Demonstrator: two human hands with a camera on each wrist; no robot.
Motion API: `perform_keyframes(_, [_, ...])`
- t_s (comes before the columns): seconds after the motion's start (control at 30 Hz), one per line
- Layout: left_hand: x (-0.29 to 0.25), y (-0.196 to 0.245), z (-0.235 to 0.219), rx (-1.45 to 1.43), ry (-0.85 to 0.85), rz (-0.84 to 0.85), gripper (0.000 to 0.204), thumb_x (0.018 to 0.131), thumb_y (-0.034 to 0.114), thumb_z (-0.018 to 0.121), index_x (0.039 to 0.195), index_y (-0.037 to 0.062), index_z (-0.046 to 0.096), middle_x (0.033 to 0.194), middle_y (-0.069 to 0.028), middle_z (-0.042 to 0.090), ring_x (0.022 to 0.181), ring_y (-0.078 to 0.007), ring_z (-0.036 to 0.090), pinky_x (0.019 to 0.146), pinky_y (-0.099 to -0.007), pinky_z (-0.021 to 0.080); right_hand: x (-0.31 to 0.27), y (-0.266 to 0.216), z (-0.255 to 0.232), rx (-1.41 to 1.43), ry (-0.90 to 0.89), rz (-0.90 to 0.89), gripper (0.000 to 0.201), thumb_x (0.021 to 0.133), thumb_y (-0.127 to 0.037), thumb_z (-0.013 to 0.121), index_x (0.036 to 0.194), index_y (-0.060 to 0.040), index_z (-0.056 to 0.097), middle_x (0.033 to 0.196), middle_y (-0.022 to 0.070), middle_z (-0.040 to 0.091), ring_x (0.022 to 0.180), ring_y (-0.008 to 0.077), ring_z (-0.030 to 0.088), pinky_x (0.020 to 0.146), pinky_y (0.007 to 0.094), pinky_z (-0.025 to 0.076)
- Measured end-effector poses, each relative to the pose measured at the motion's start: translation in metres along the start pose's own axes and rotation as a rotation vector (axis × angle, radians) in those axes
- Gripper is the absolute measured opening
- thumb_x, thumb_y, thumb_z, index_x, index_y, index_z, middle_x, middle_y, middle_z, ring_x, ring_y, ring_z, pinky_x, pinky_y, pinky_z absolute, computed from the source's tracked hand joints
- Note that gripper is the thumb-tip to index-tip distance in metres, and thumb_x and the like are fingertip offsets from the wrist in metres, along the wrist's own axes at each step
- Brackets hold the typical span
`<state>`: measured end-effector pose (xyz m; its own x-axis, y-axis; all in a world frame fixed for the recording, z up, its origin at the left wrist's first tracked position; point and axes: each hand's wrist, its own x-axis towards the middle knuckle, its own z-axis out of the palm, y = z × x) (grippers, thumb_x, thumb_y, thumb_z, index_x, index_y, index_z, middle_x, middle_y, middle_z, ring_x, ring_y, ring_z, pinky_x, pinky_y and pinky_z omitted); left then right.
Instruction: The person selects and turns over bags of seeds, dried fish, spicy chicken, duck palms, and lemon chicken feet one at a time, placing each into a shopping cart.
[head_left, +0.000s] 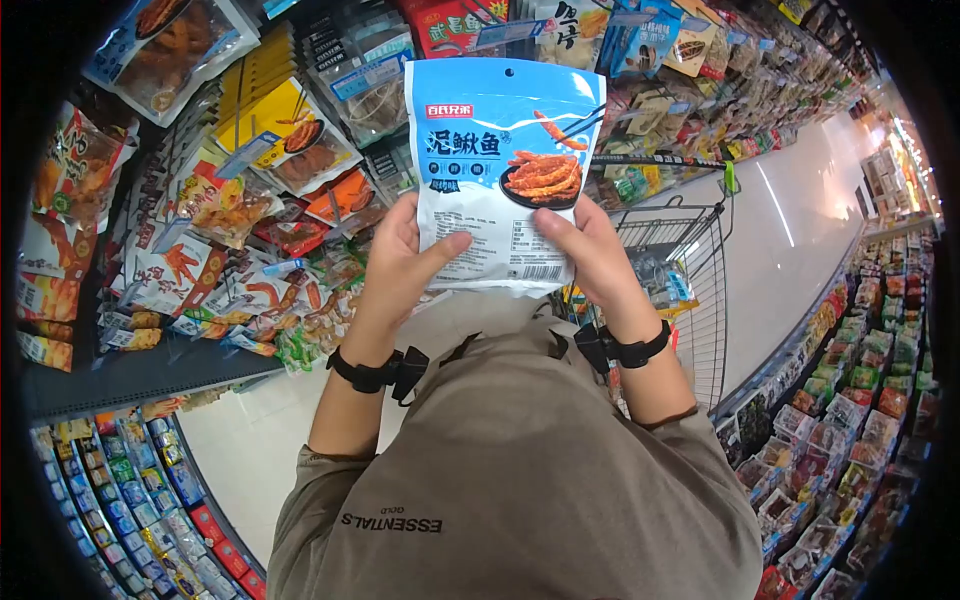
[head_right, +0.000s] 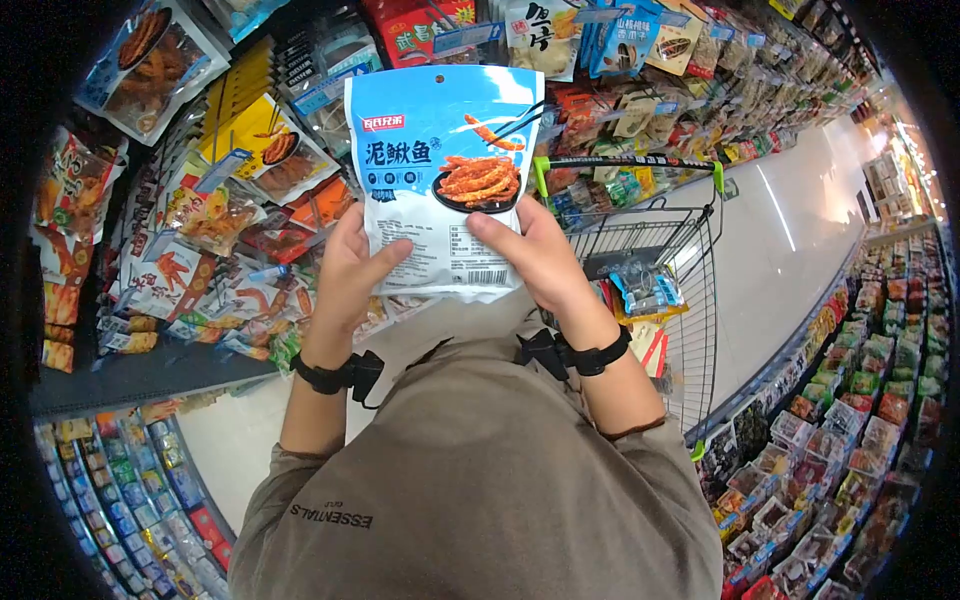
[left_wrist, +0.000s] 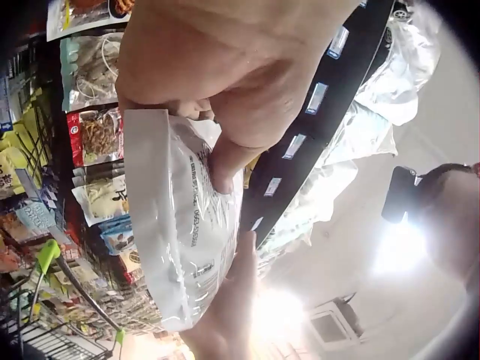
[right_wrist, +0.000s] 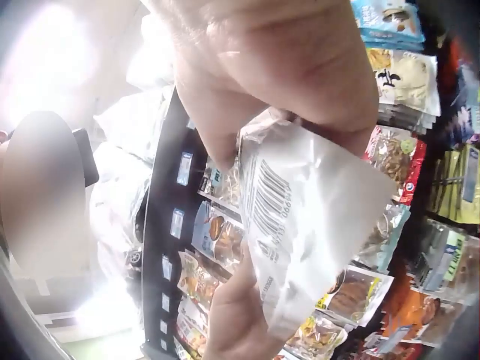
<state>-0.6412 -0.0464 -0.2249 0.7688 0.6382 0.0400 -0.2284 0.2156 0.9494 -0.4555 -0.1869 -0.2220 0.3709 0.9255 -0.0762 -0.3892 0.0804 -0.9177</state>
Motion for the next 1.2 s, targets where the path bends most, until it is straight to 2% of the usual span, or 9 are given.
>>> perform_keyframes(0.27, [0.0, -0.004, 0.02, 0.023, -0.015, -0.013, 0.045, 0.088, 0.0, 0.075, 0.126, -0.0022, 0.051, 0.116, -0.0126, 0.069, 0.108, -0.016, 0.065, 0.094, -0.0317, 0.053, -0.012, 0.003, -0.018, 0.1, 0.054, -0.099, 0.045, 0.096, -0.013, 0.071, 0.135, 0.0009, 0.054, 0.129, 0.0074, 0.065, 0.113, 0.0141, 0.062, 0.098, 0.0319, 0.05])
perform_keyframes(0.37, [0.003, -0.011, 0.032, 0.07, -0.045, -0.003, 0.048, 0.089, 0.001, 0.075, 0.129, -0.0034, 0.049, 0.127, -0.0159, 0.062, 0.111, -0.0182, 0.064, 0.093, -0.032, 0.054, -0.016, 0.001, -0.027, 0.083, 0.095, -0.154, 0.043, 0.095, -0.012, 0.072, 0.133, 0.0012, 0.056, 0.128, 0.0077, 0.065, 0.113, 0.014, 0.063, 0.098, 0.0318, 0.05])
perform_keyframes(0.43, [0.002, -0.022, 0.051, 0.383, 0.197, 0.297, 0.059, 0.087, 0.004, 0.076, 0.137, -0.0028, 0.046, 0.141, -0.018, 0.048, 0.126, -0.0241, 0.055, 0.101, -0.0368, 0.05, -0.017, -0.002, -0.034, 0.06, 0.121, -0.203, 0.042, 0.094, -0.012, 0.073, 0.131, 0.0014, 0.057, 0.127, 0.0079, 0.066, 0.112, 0.0139, 0.063, 0.097, 0.0314, 0.051])
perform_keyframes(0.47, [0.001, -0.023, 0.055, 0.393, 0.185, 0.301, 0.059, 0.087, 0.004, 0.076, 0.137, -0.0028, 0.046, 0.141, -0.018, 0.048, 0.126, -0.0241, 0.055, 0.101, -0.0368, 0.05, -0.017, -0.004, -0.038, -0.025, 0.182, -0.265, 0.041, 0.094, -0.013, 0.073, 0.129, 0.0016, 0.059, 0.125, 0.008, 0.067, 0.111, 0.0137, 0.063, 0.096, 0.0311, 0.051])
perform_keyframes(0.53, [0.001, -0.024, 0.063, 0.95, 0.122, 0.533, 0.07, 0.085, 0.013, 0.079, 0.142, -0.0018, 0.043, 0.148, -0.0188, 0.038, 0.136, -0.0302, 0.044, 0.109, -0.0427, 0.043, -0.021, -0.008, -0.046, -0.094, 0.257, -0.345, 0.04, 0.093, -0.013, 0.074, 0.128, 0.0018, 0.06, 0.123, 0.0082, 0.068, 0.11, 0.0136, 0.063, 0.096, 0.0309, 0.051])
perform_keyframes(0.57, [0.001, -0.025, 0.07, 0.91, 0.06, 0.477, 0.078, 0.08, 0.02, 0.083, 0.144, 0.0004, 0.043, 0.147, -0.0194, 0.041, 0.139, -0.0335, 0.041, 0.113, -0.0453, 0.037, -0.024, -0.01, -0.05, -0.109, 0.28, -0.341, 0.039, 0.093, -0.014, 0.074, 0.127, 0.0019, 0.061, 0.122, 0.0082, 0.069, 0.109, 0.0134, 0.063, 0.095, 0.0306, 0.05])
perform_keyframes(0.67, [0.003, -0.023, 0.1, 0.956, -0.097, 0.483, 0.082, 0.077, 0.024, 0.086, 0.143, 0.0013, 0.043, 0.146, -0.0228, 0.039, 0.137, -0.0399, 0.04, 0.112, -0.048, 0.037, -0.037, -0.016, -0.066, -0.158, 0.297, -0.347, 0.039, 0.094, -0.015, 0.073, 0.126, 0.0025, 0.061, 0.12, 0.0079, 0.069, 0.108, 0.0127, 0.063, 0.094, 0.0303, 0.05])
perform_keyframes(1.0, [0.007, -0.054, 0.189, 1.127, -0.185, 0.474, 0.087, 0.068, 0.024, 0.092, 0.141, 0.0044, 0.05, 0.147, -0.02, 0.042, 0.134, -0.0379, 0.043, 0.11, -0.0464, 0.038, -0.092, -0.035, -0.148, 0.281, 0.347, -0.153, 0.043, 0.103, -0.034, 0.06, 0.127, 0.0024, 0.059, 0.119, 0.0086, 0.068, 0.103, 0.0125, 0.065, 0.089, 0.0288, 0.053])
perform_keyframes(1.2, [-0.007, -0.059, 0.216, 1.231, -0.178, 0.473, 0.091, 0.066, 0.023, 0.093, 0.142, 0.0058, 0.048, 0.148, -0.0197, 0.041, 0.135, -0.0385, 0.04, 0.111, -0.0484, 0.035, -0.112, -0.038, -0.167, 0.333, 0.334, -0.082, 0.045, 0.103, -0.036, 0.059, 0.125, 0.0024, 0.059, 0.117, 0.0097, 0.069, 0.102, 0.0139, 0.067, 0.089, 0.0294, 0.054])
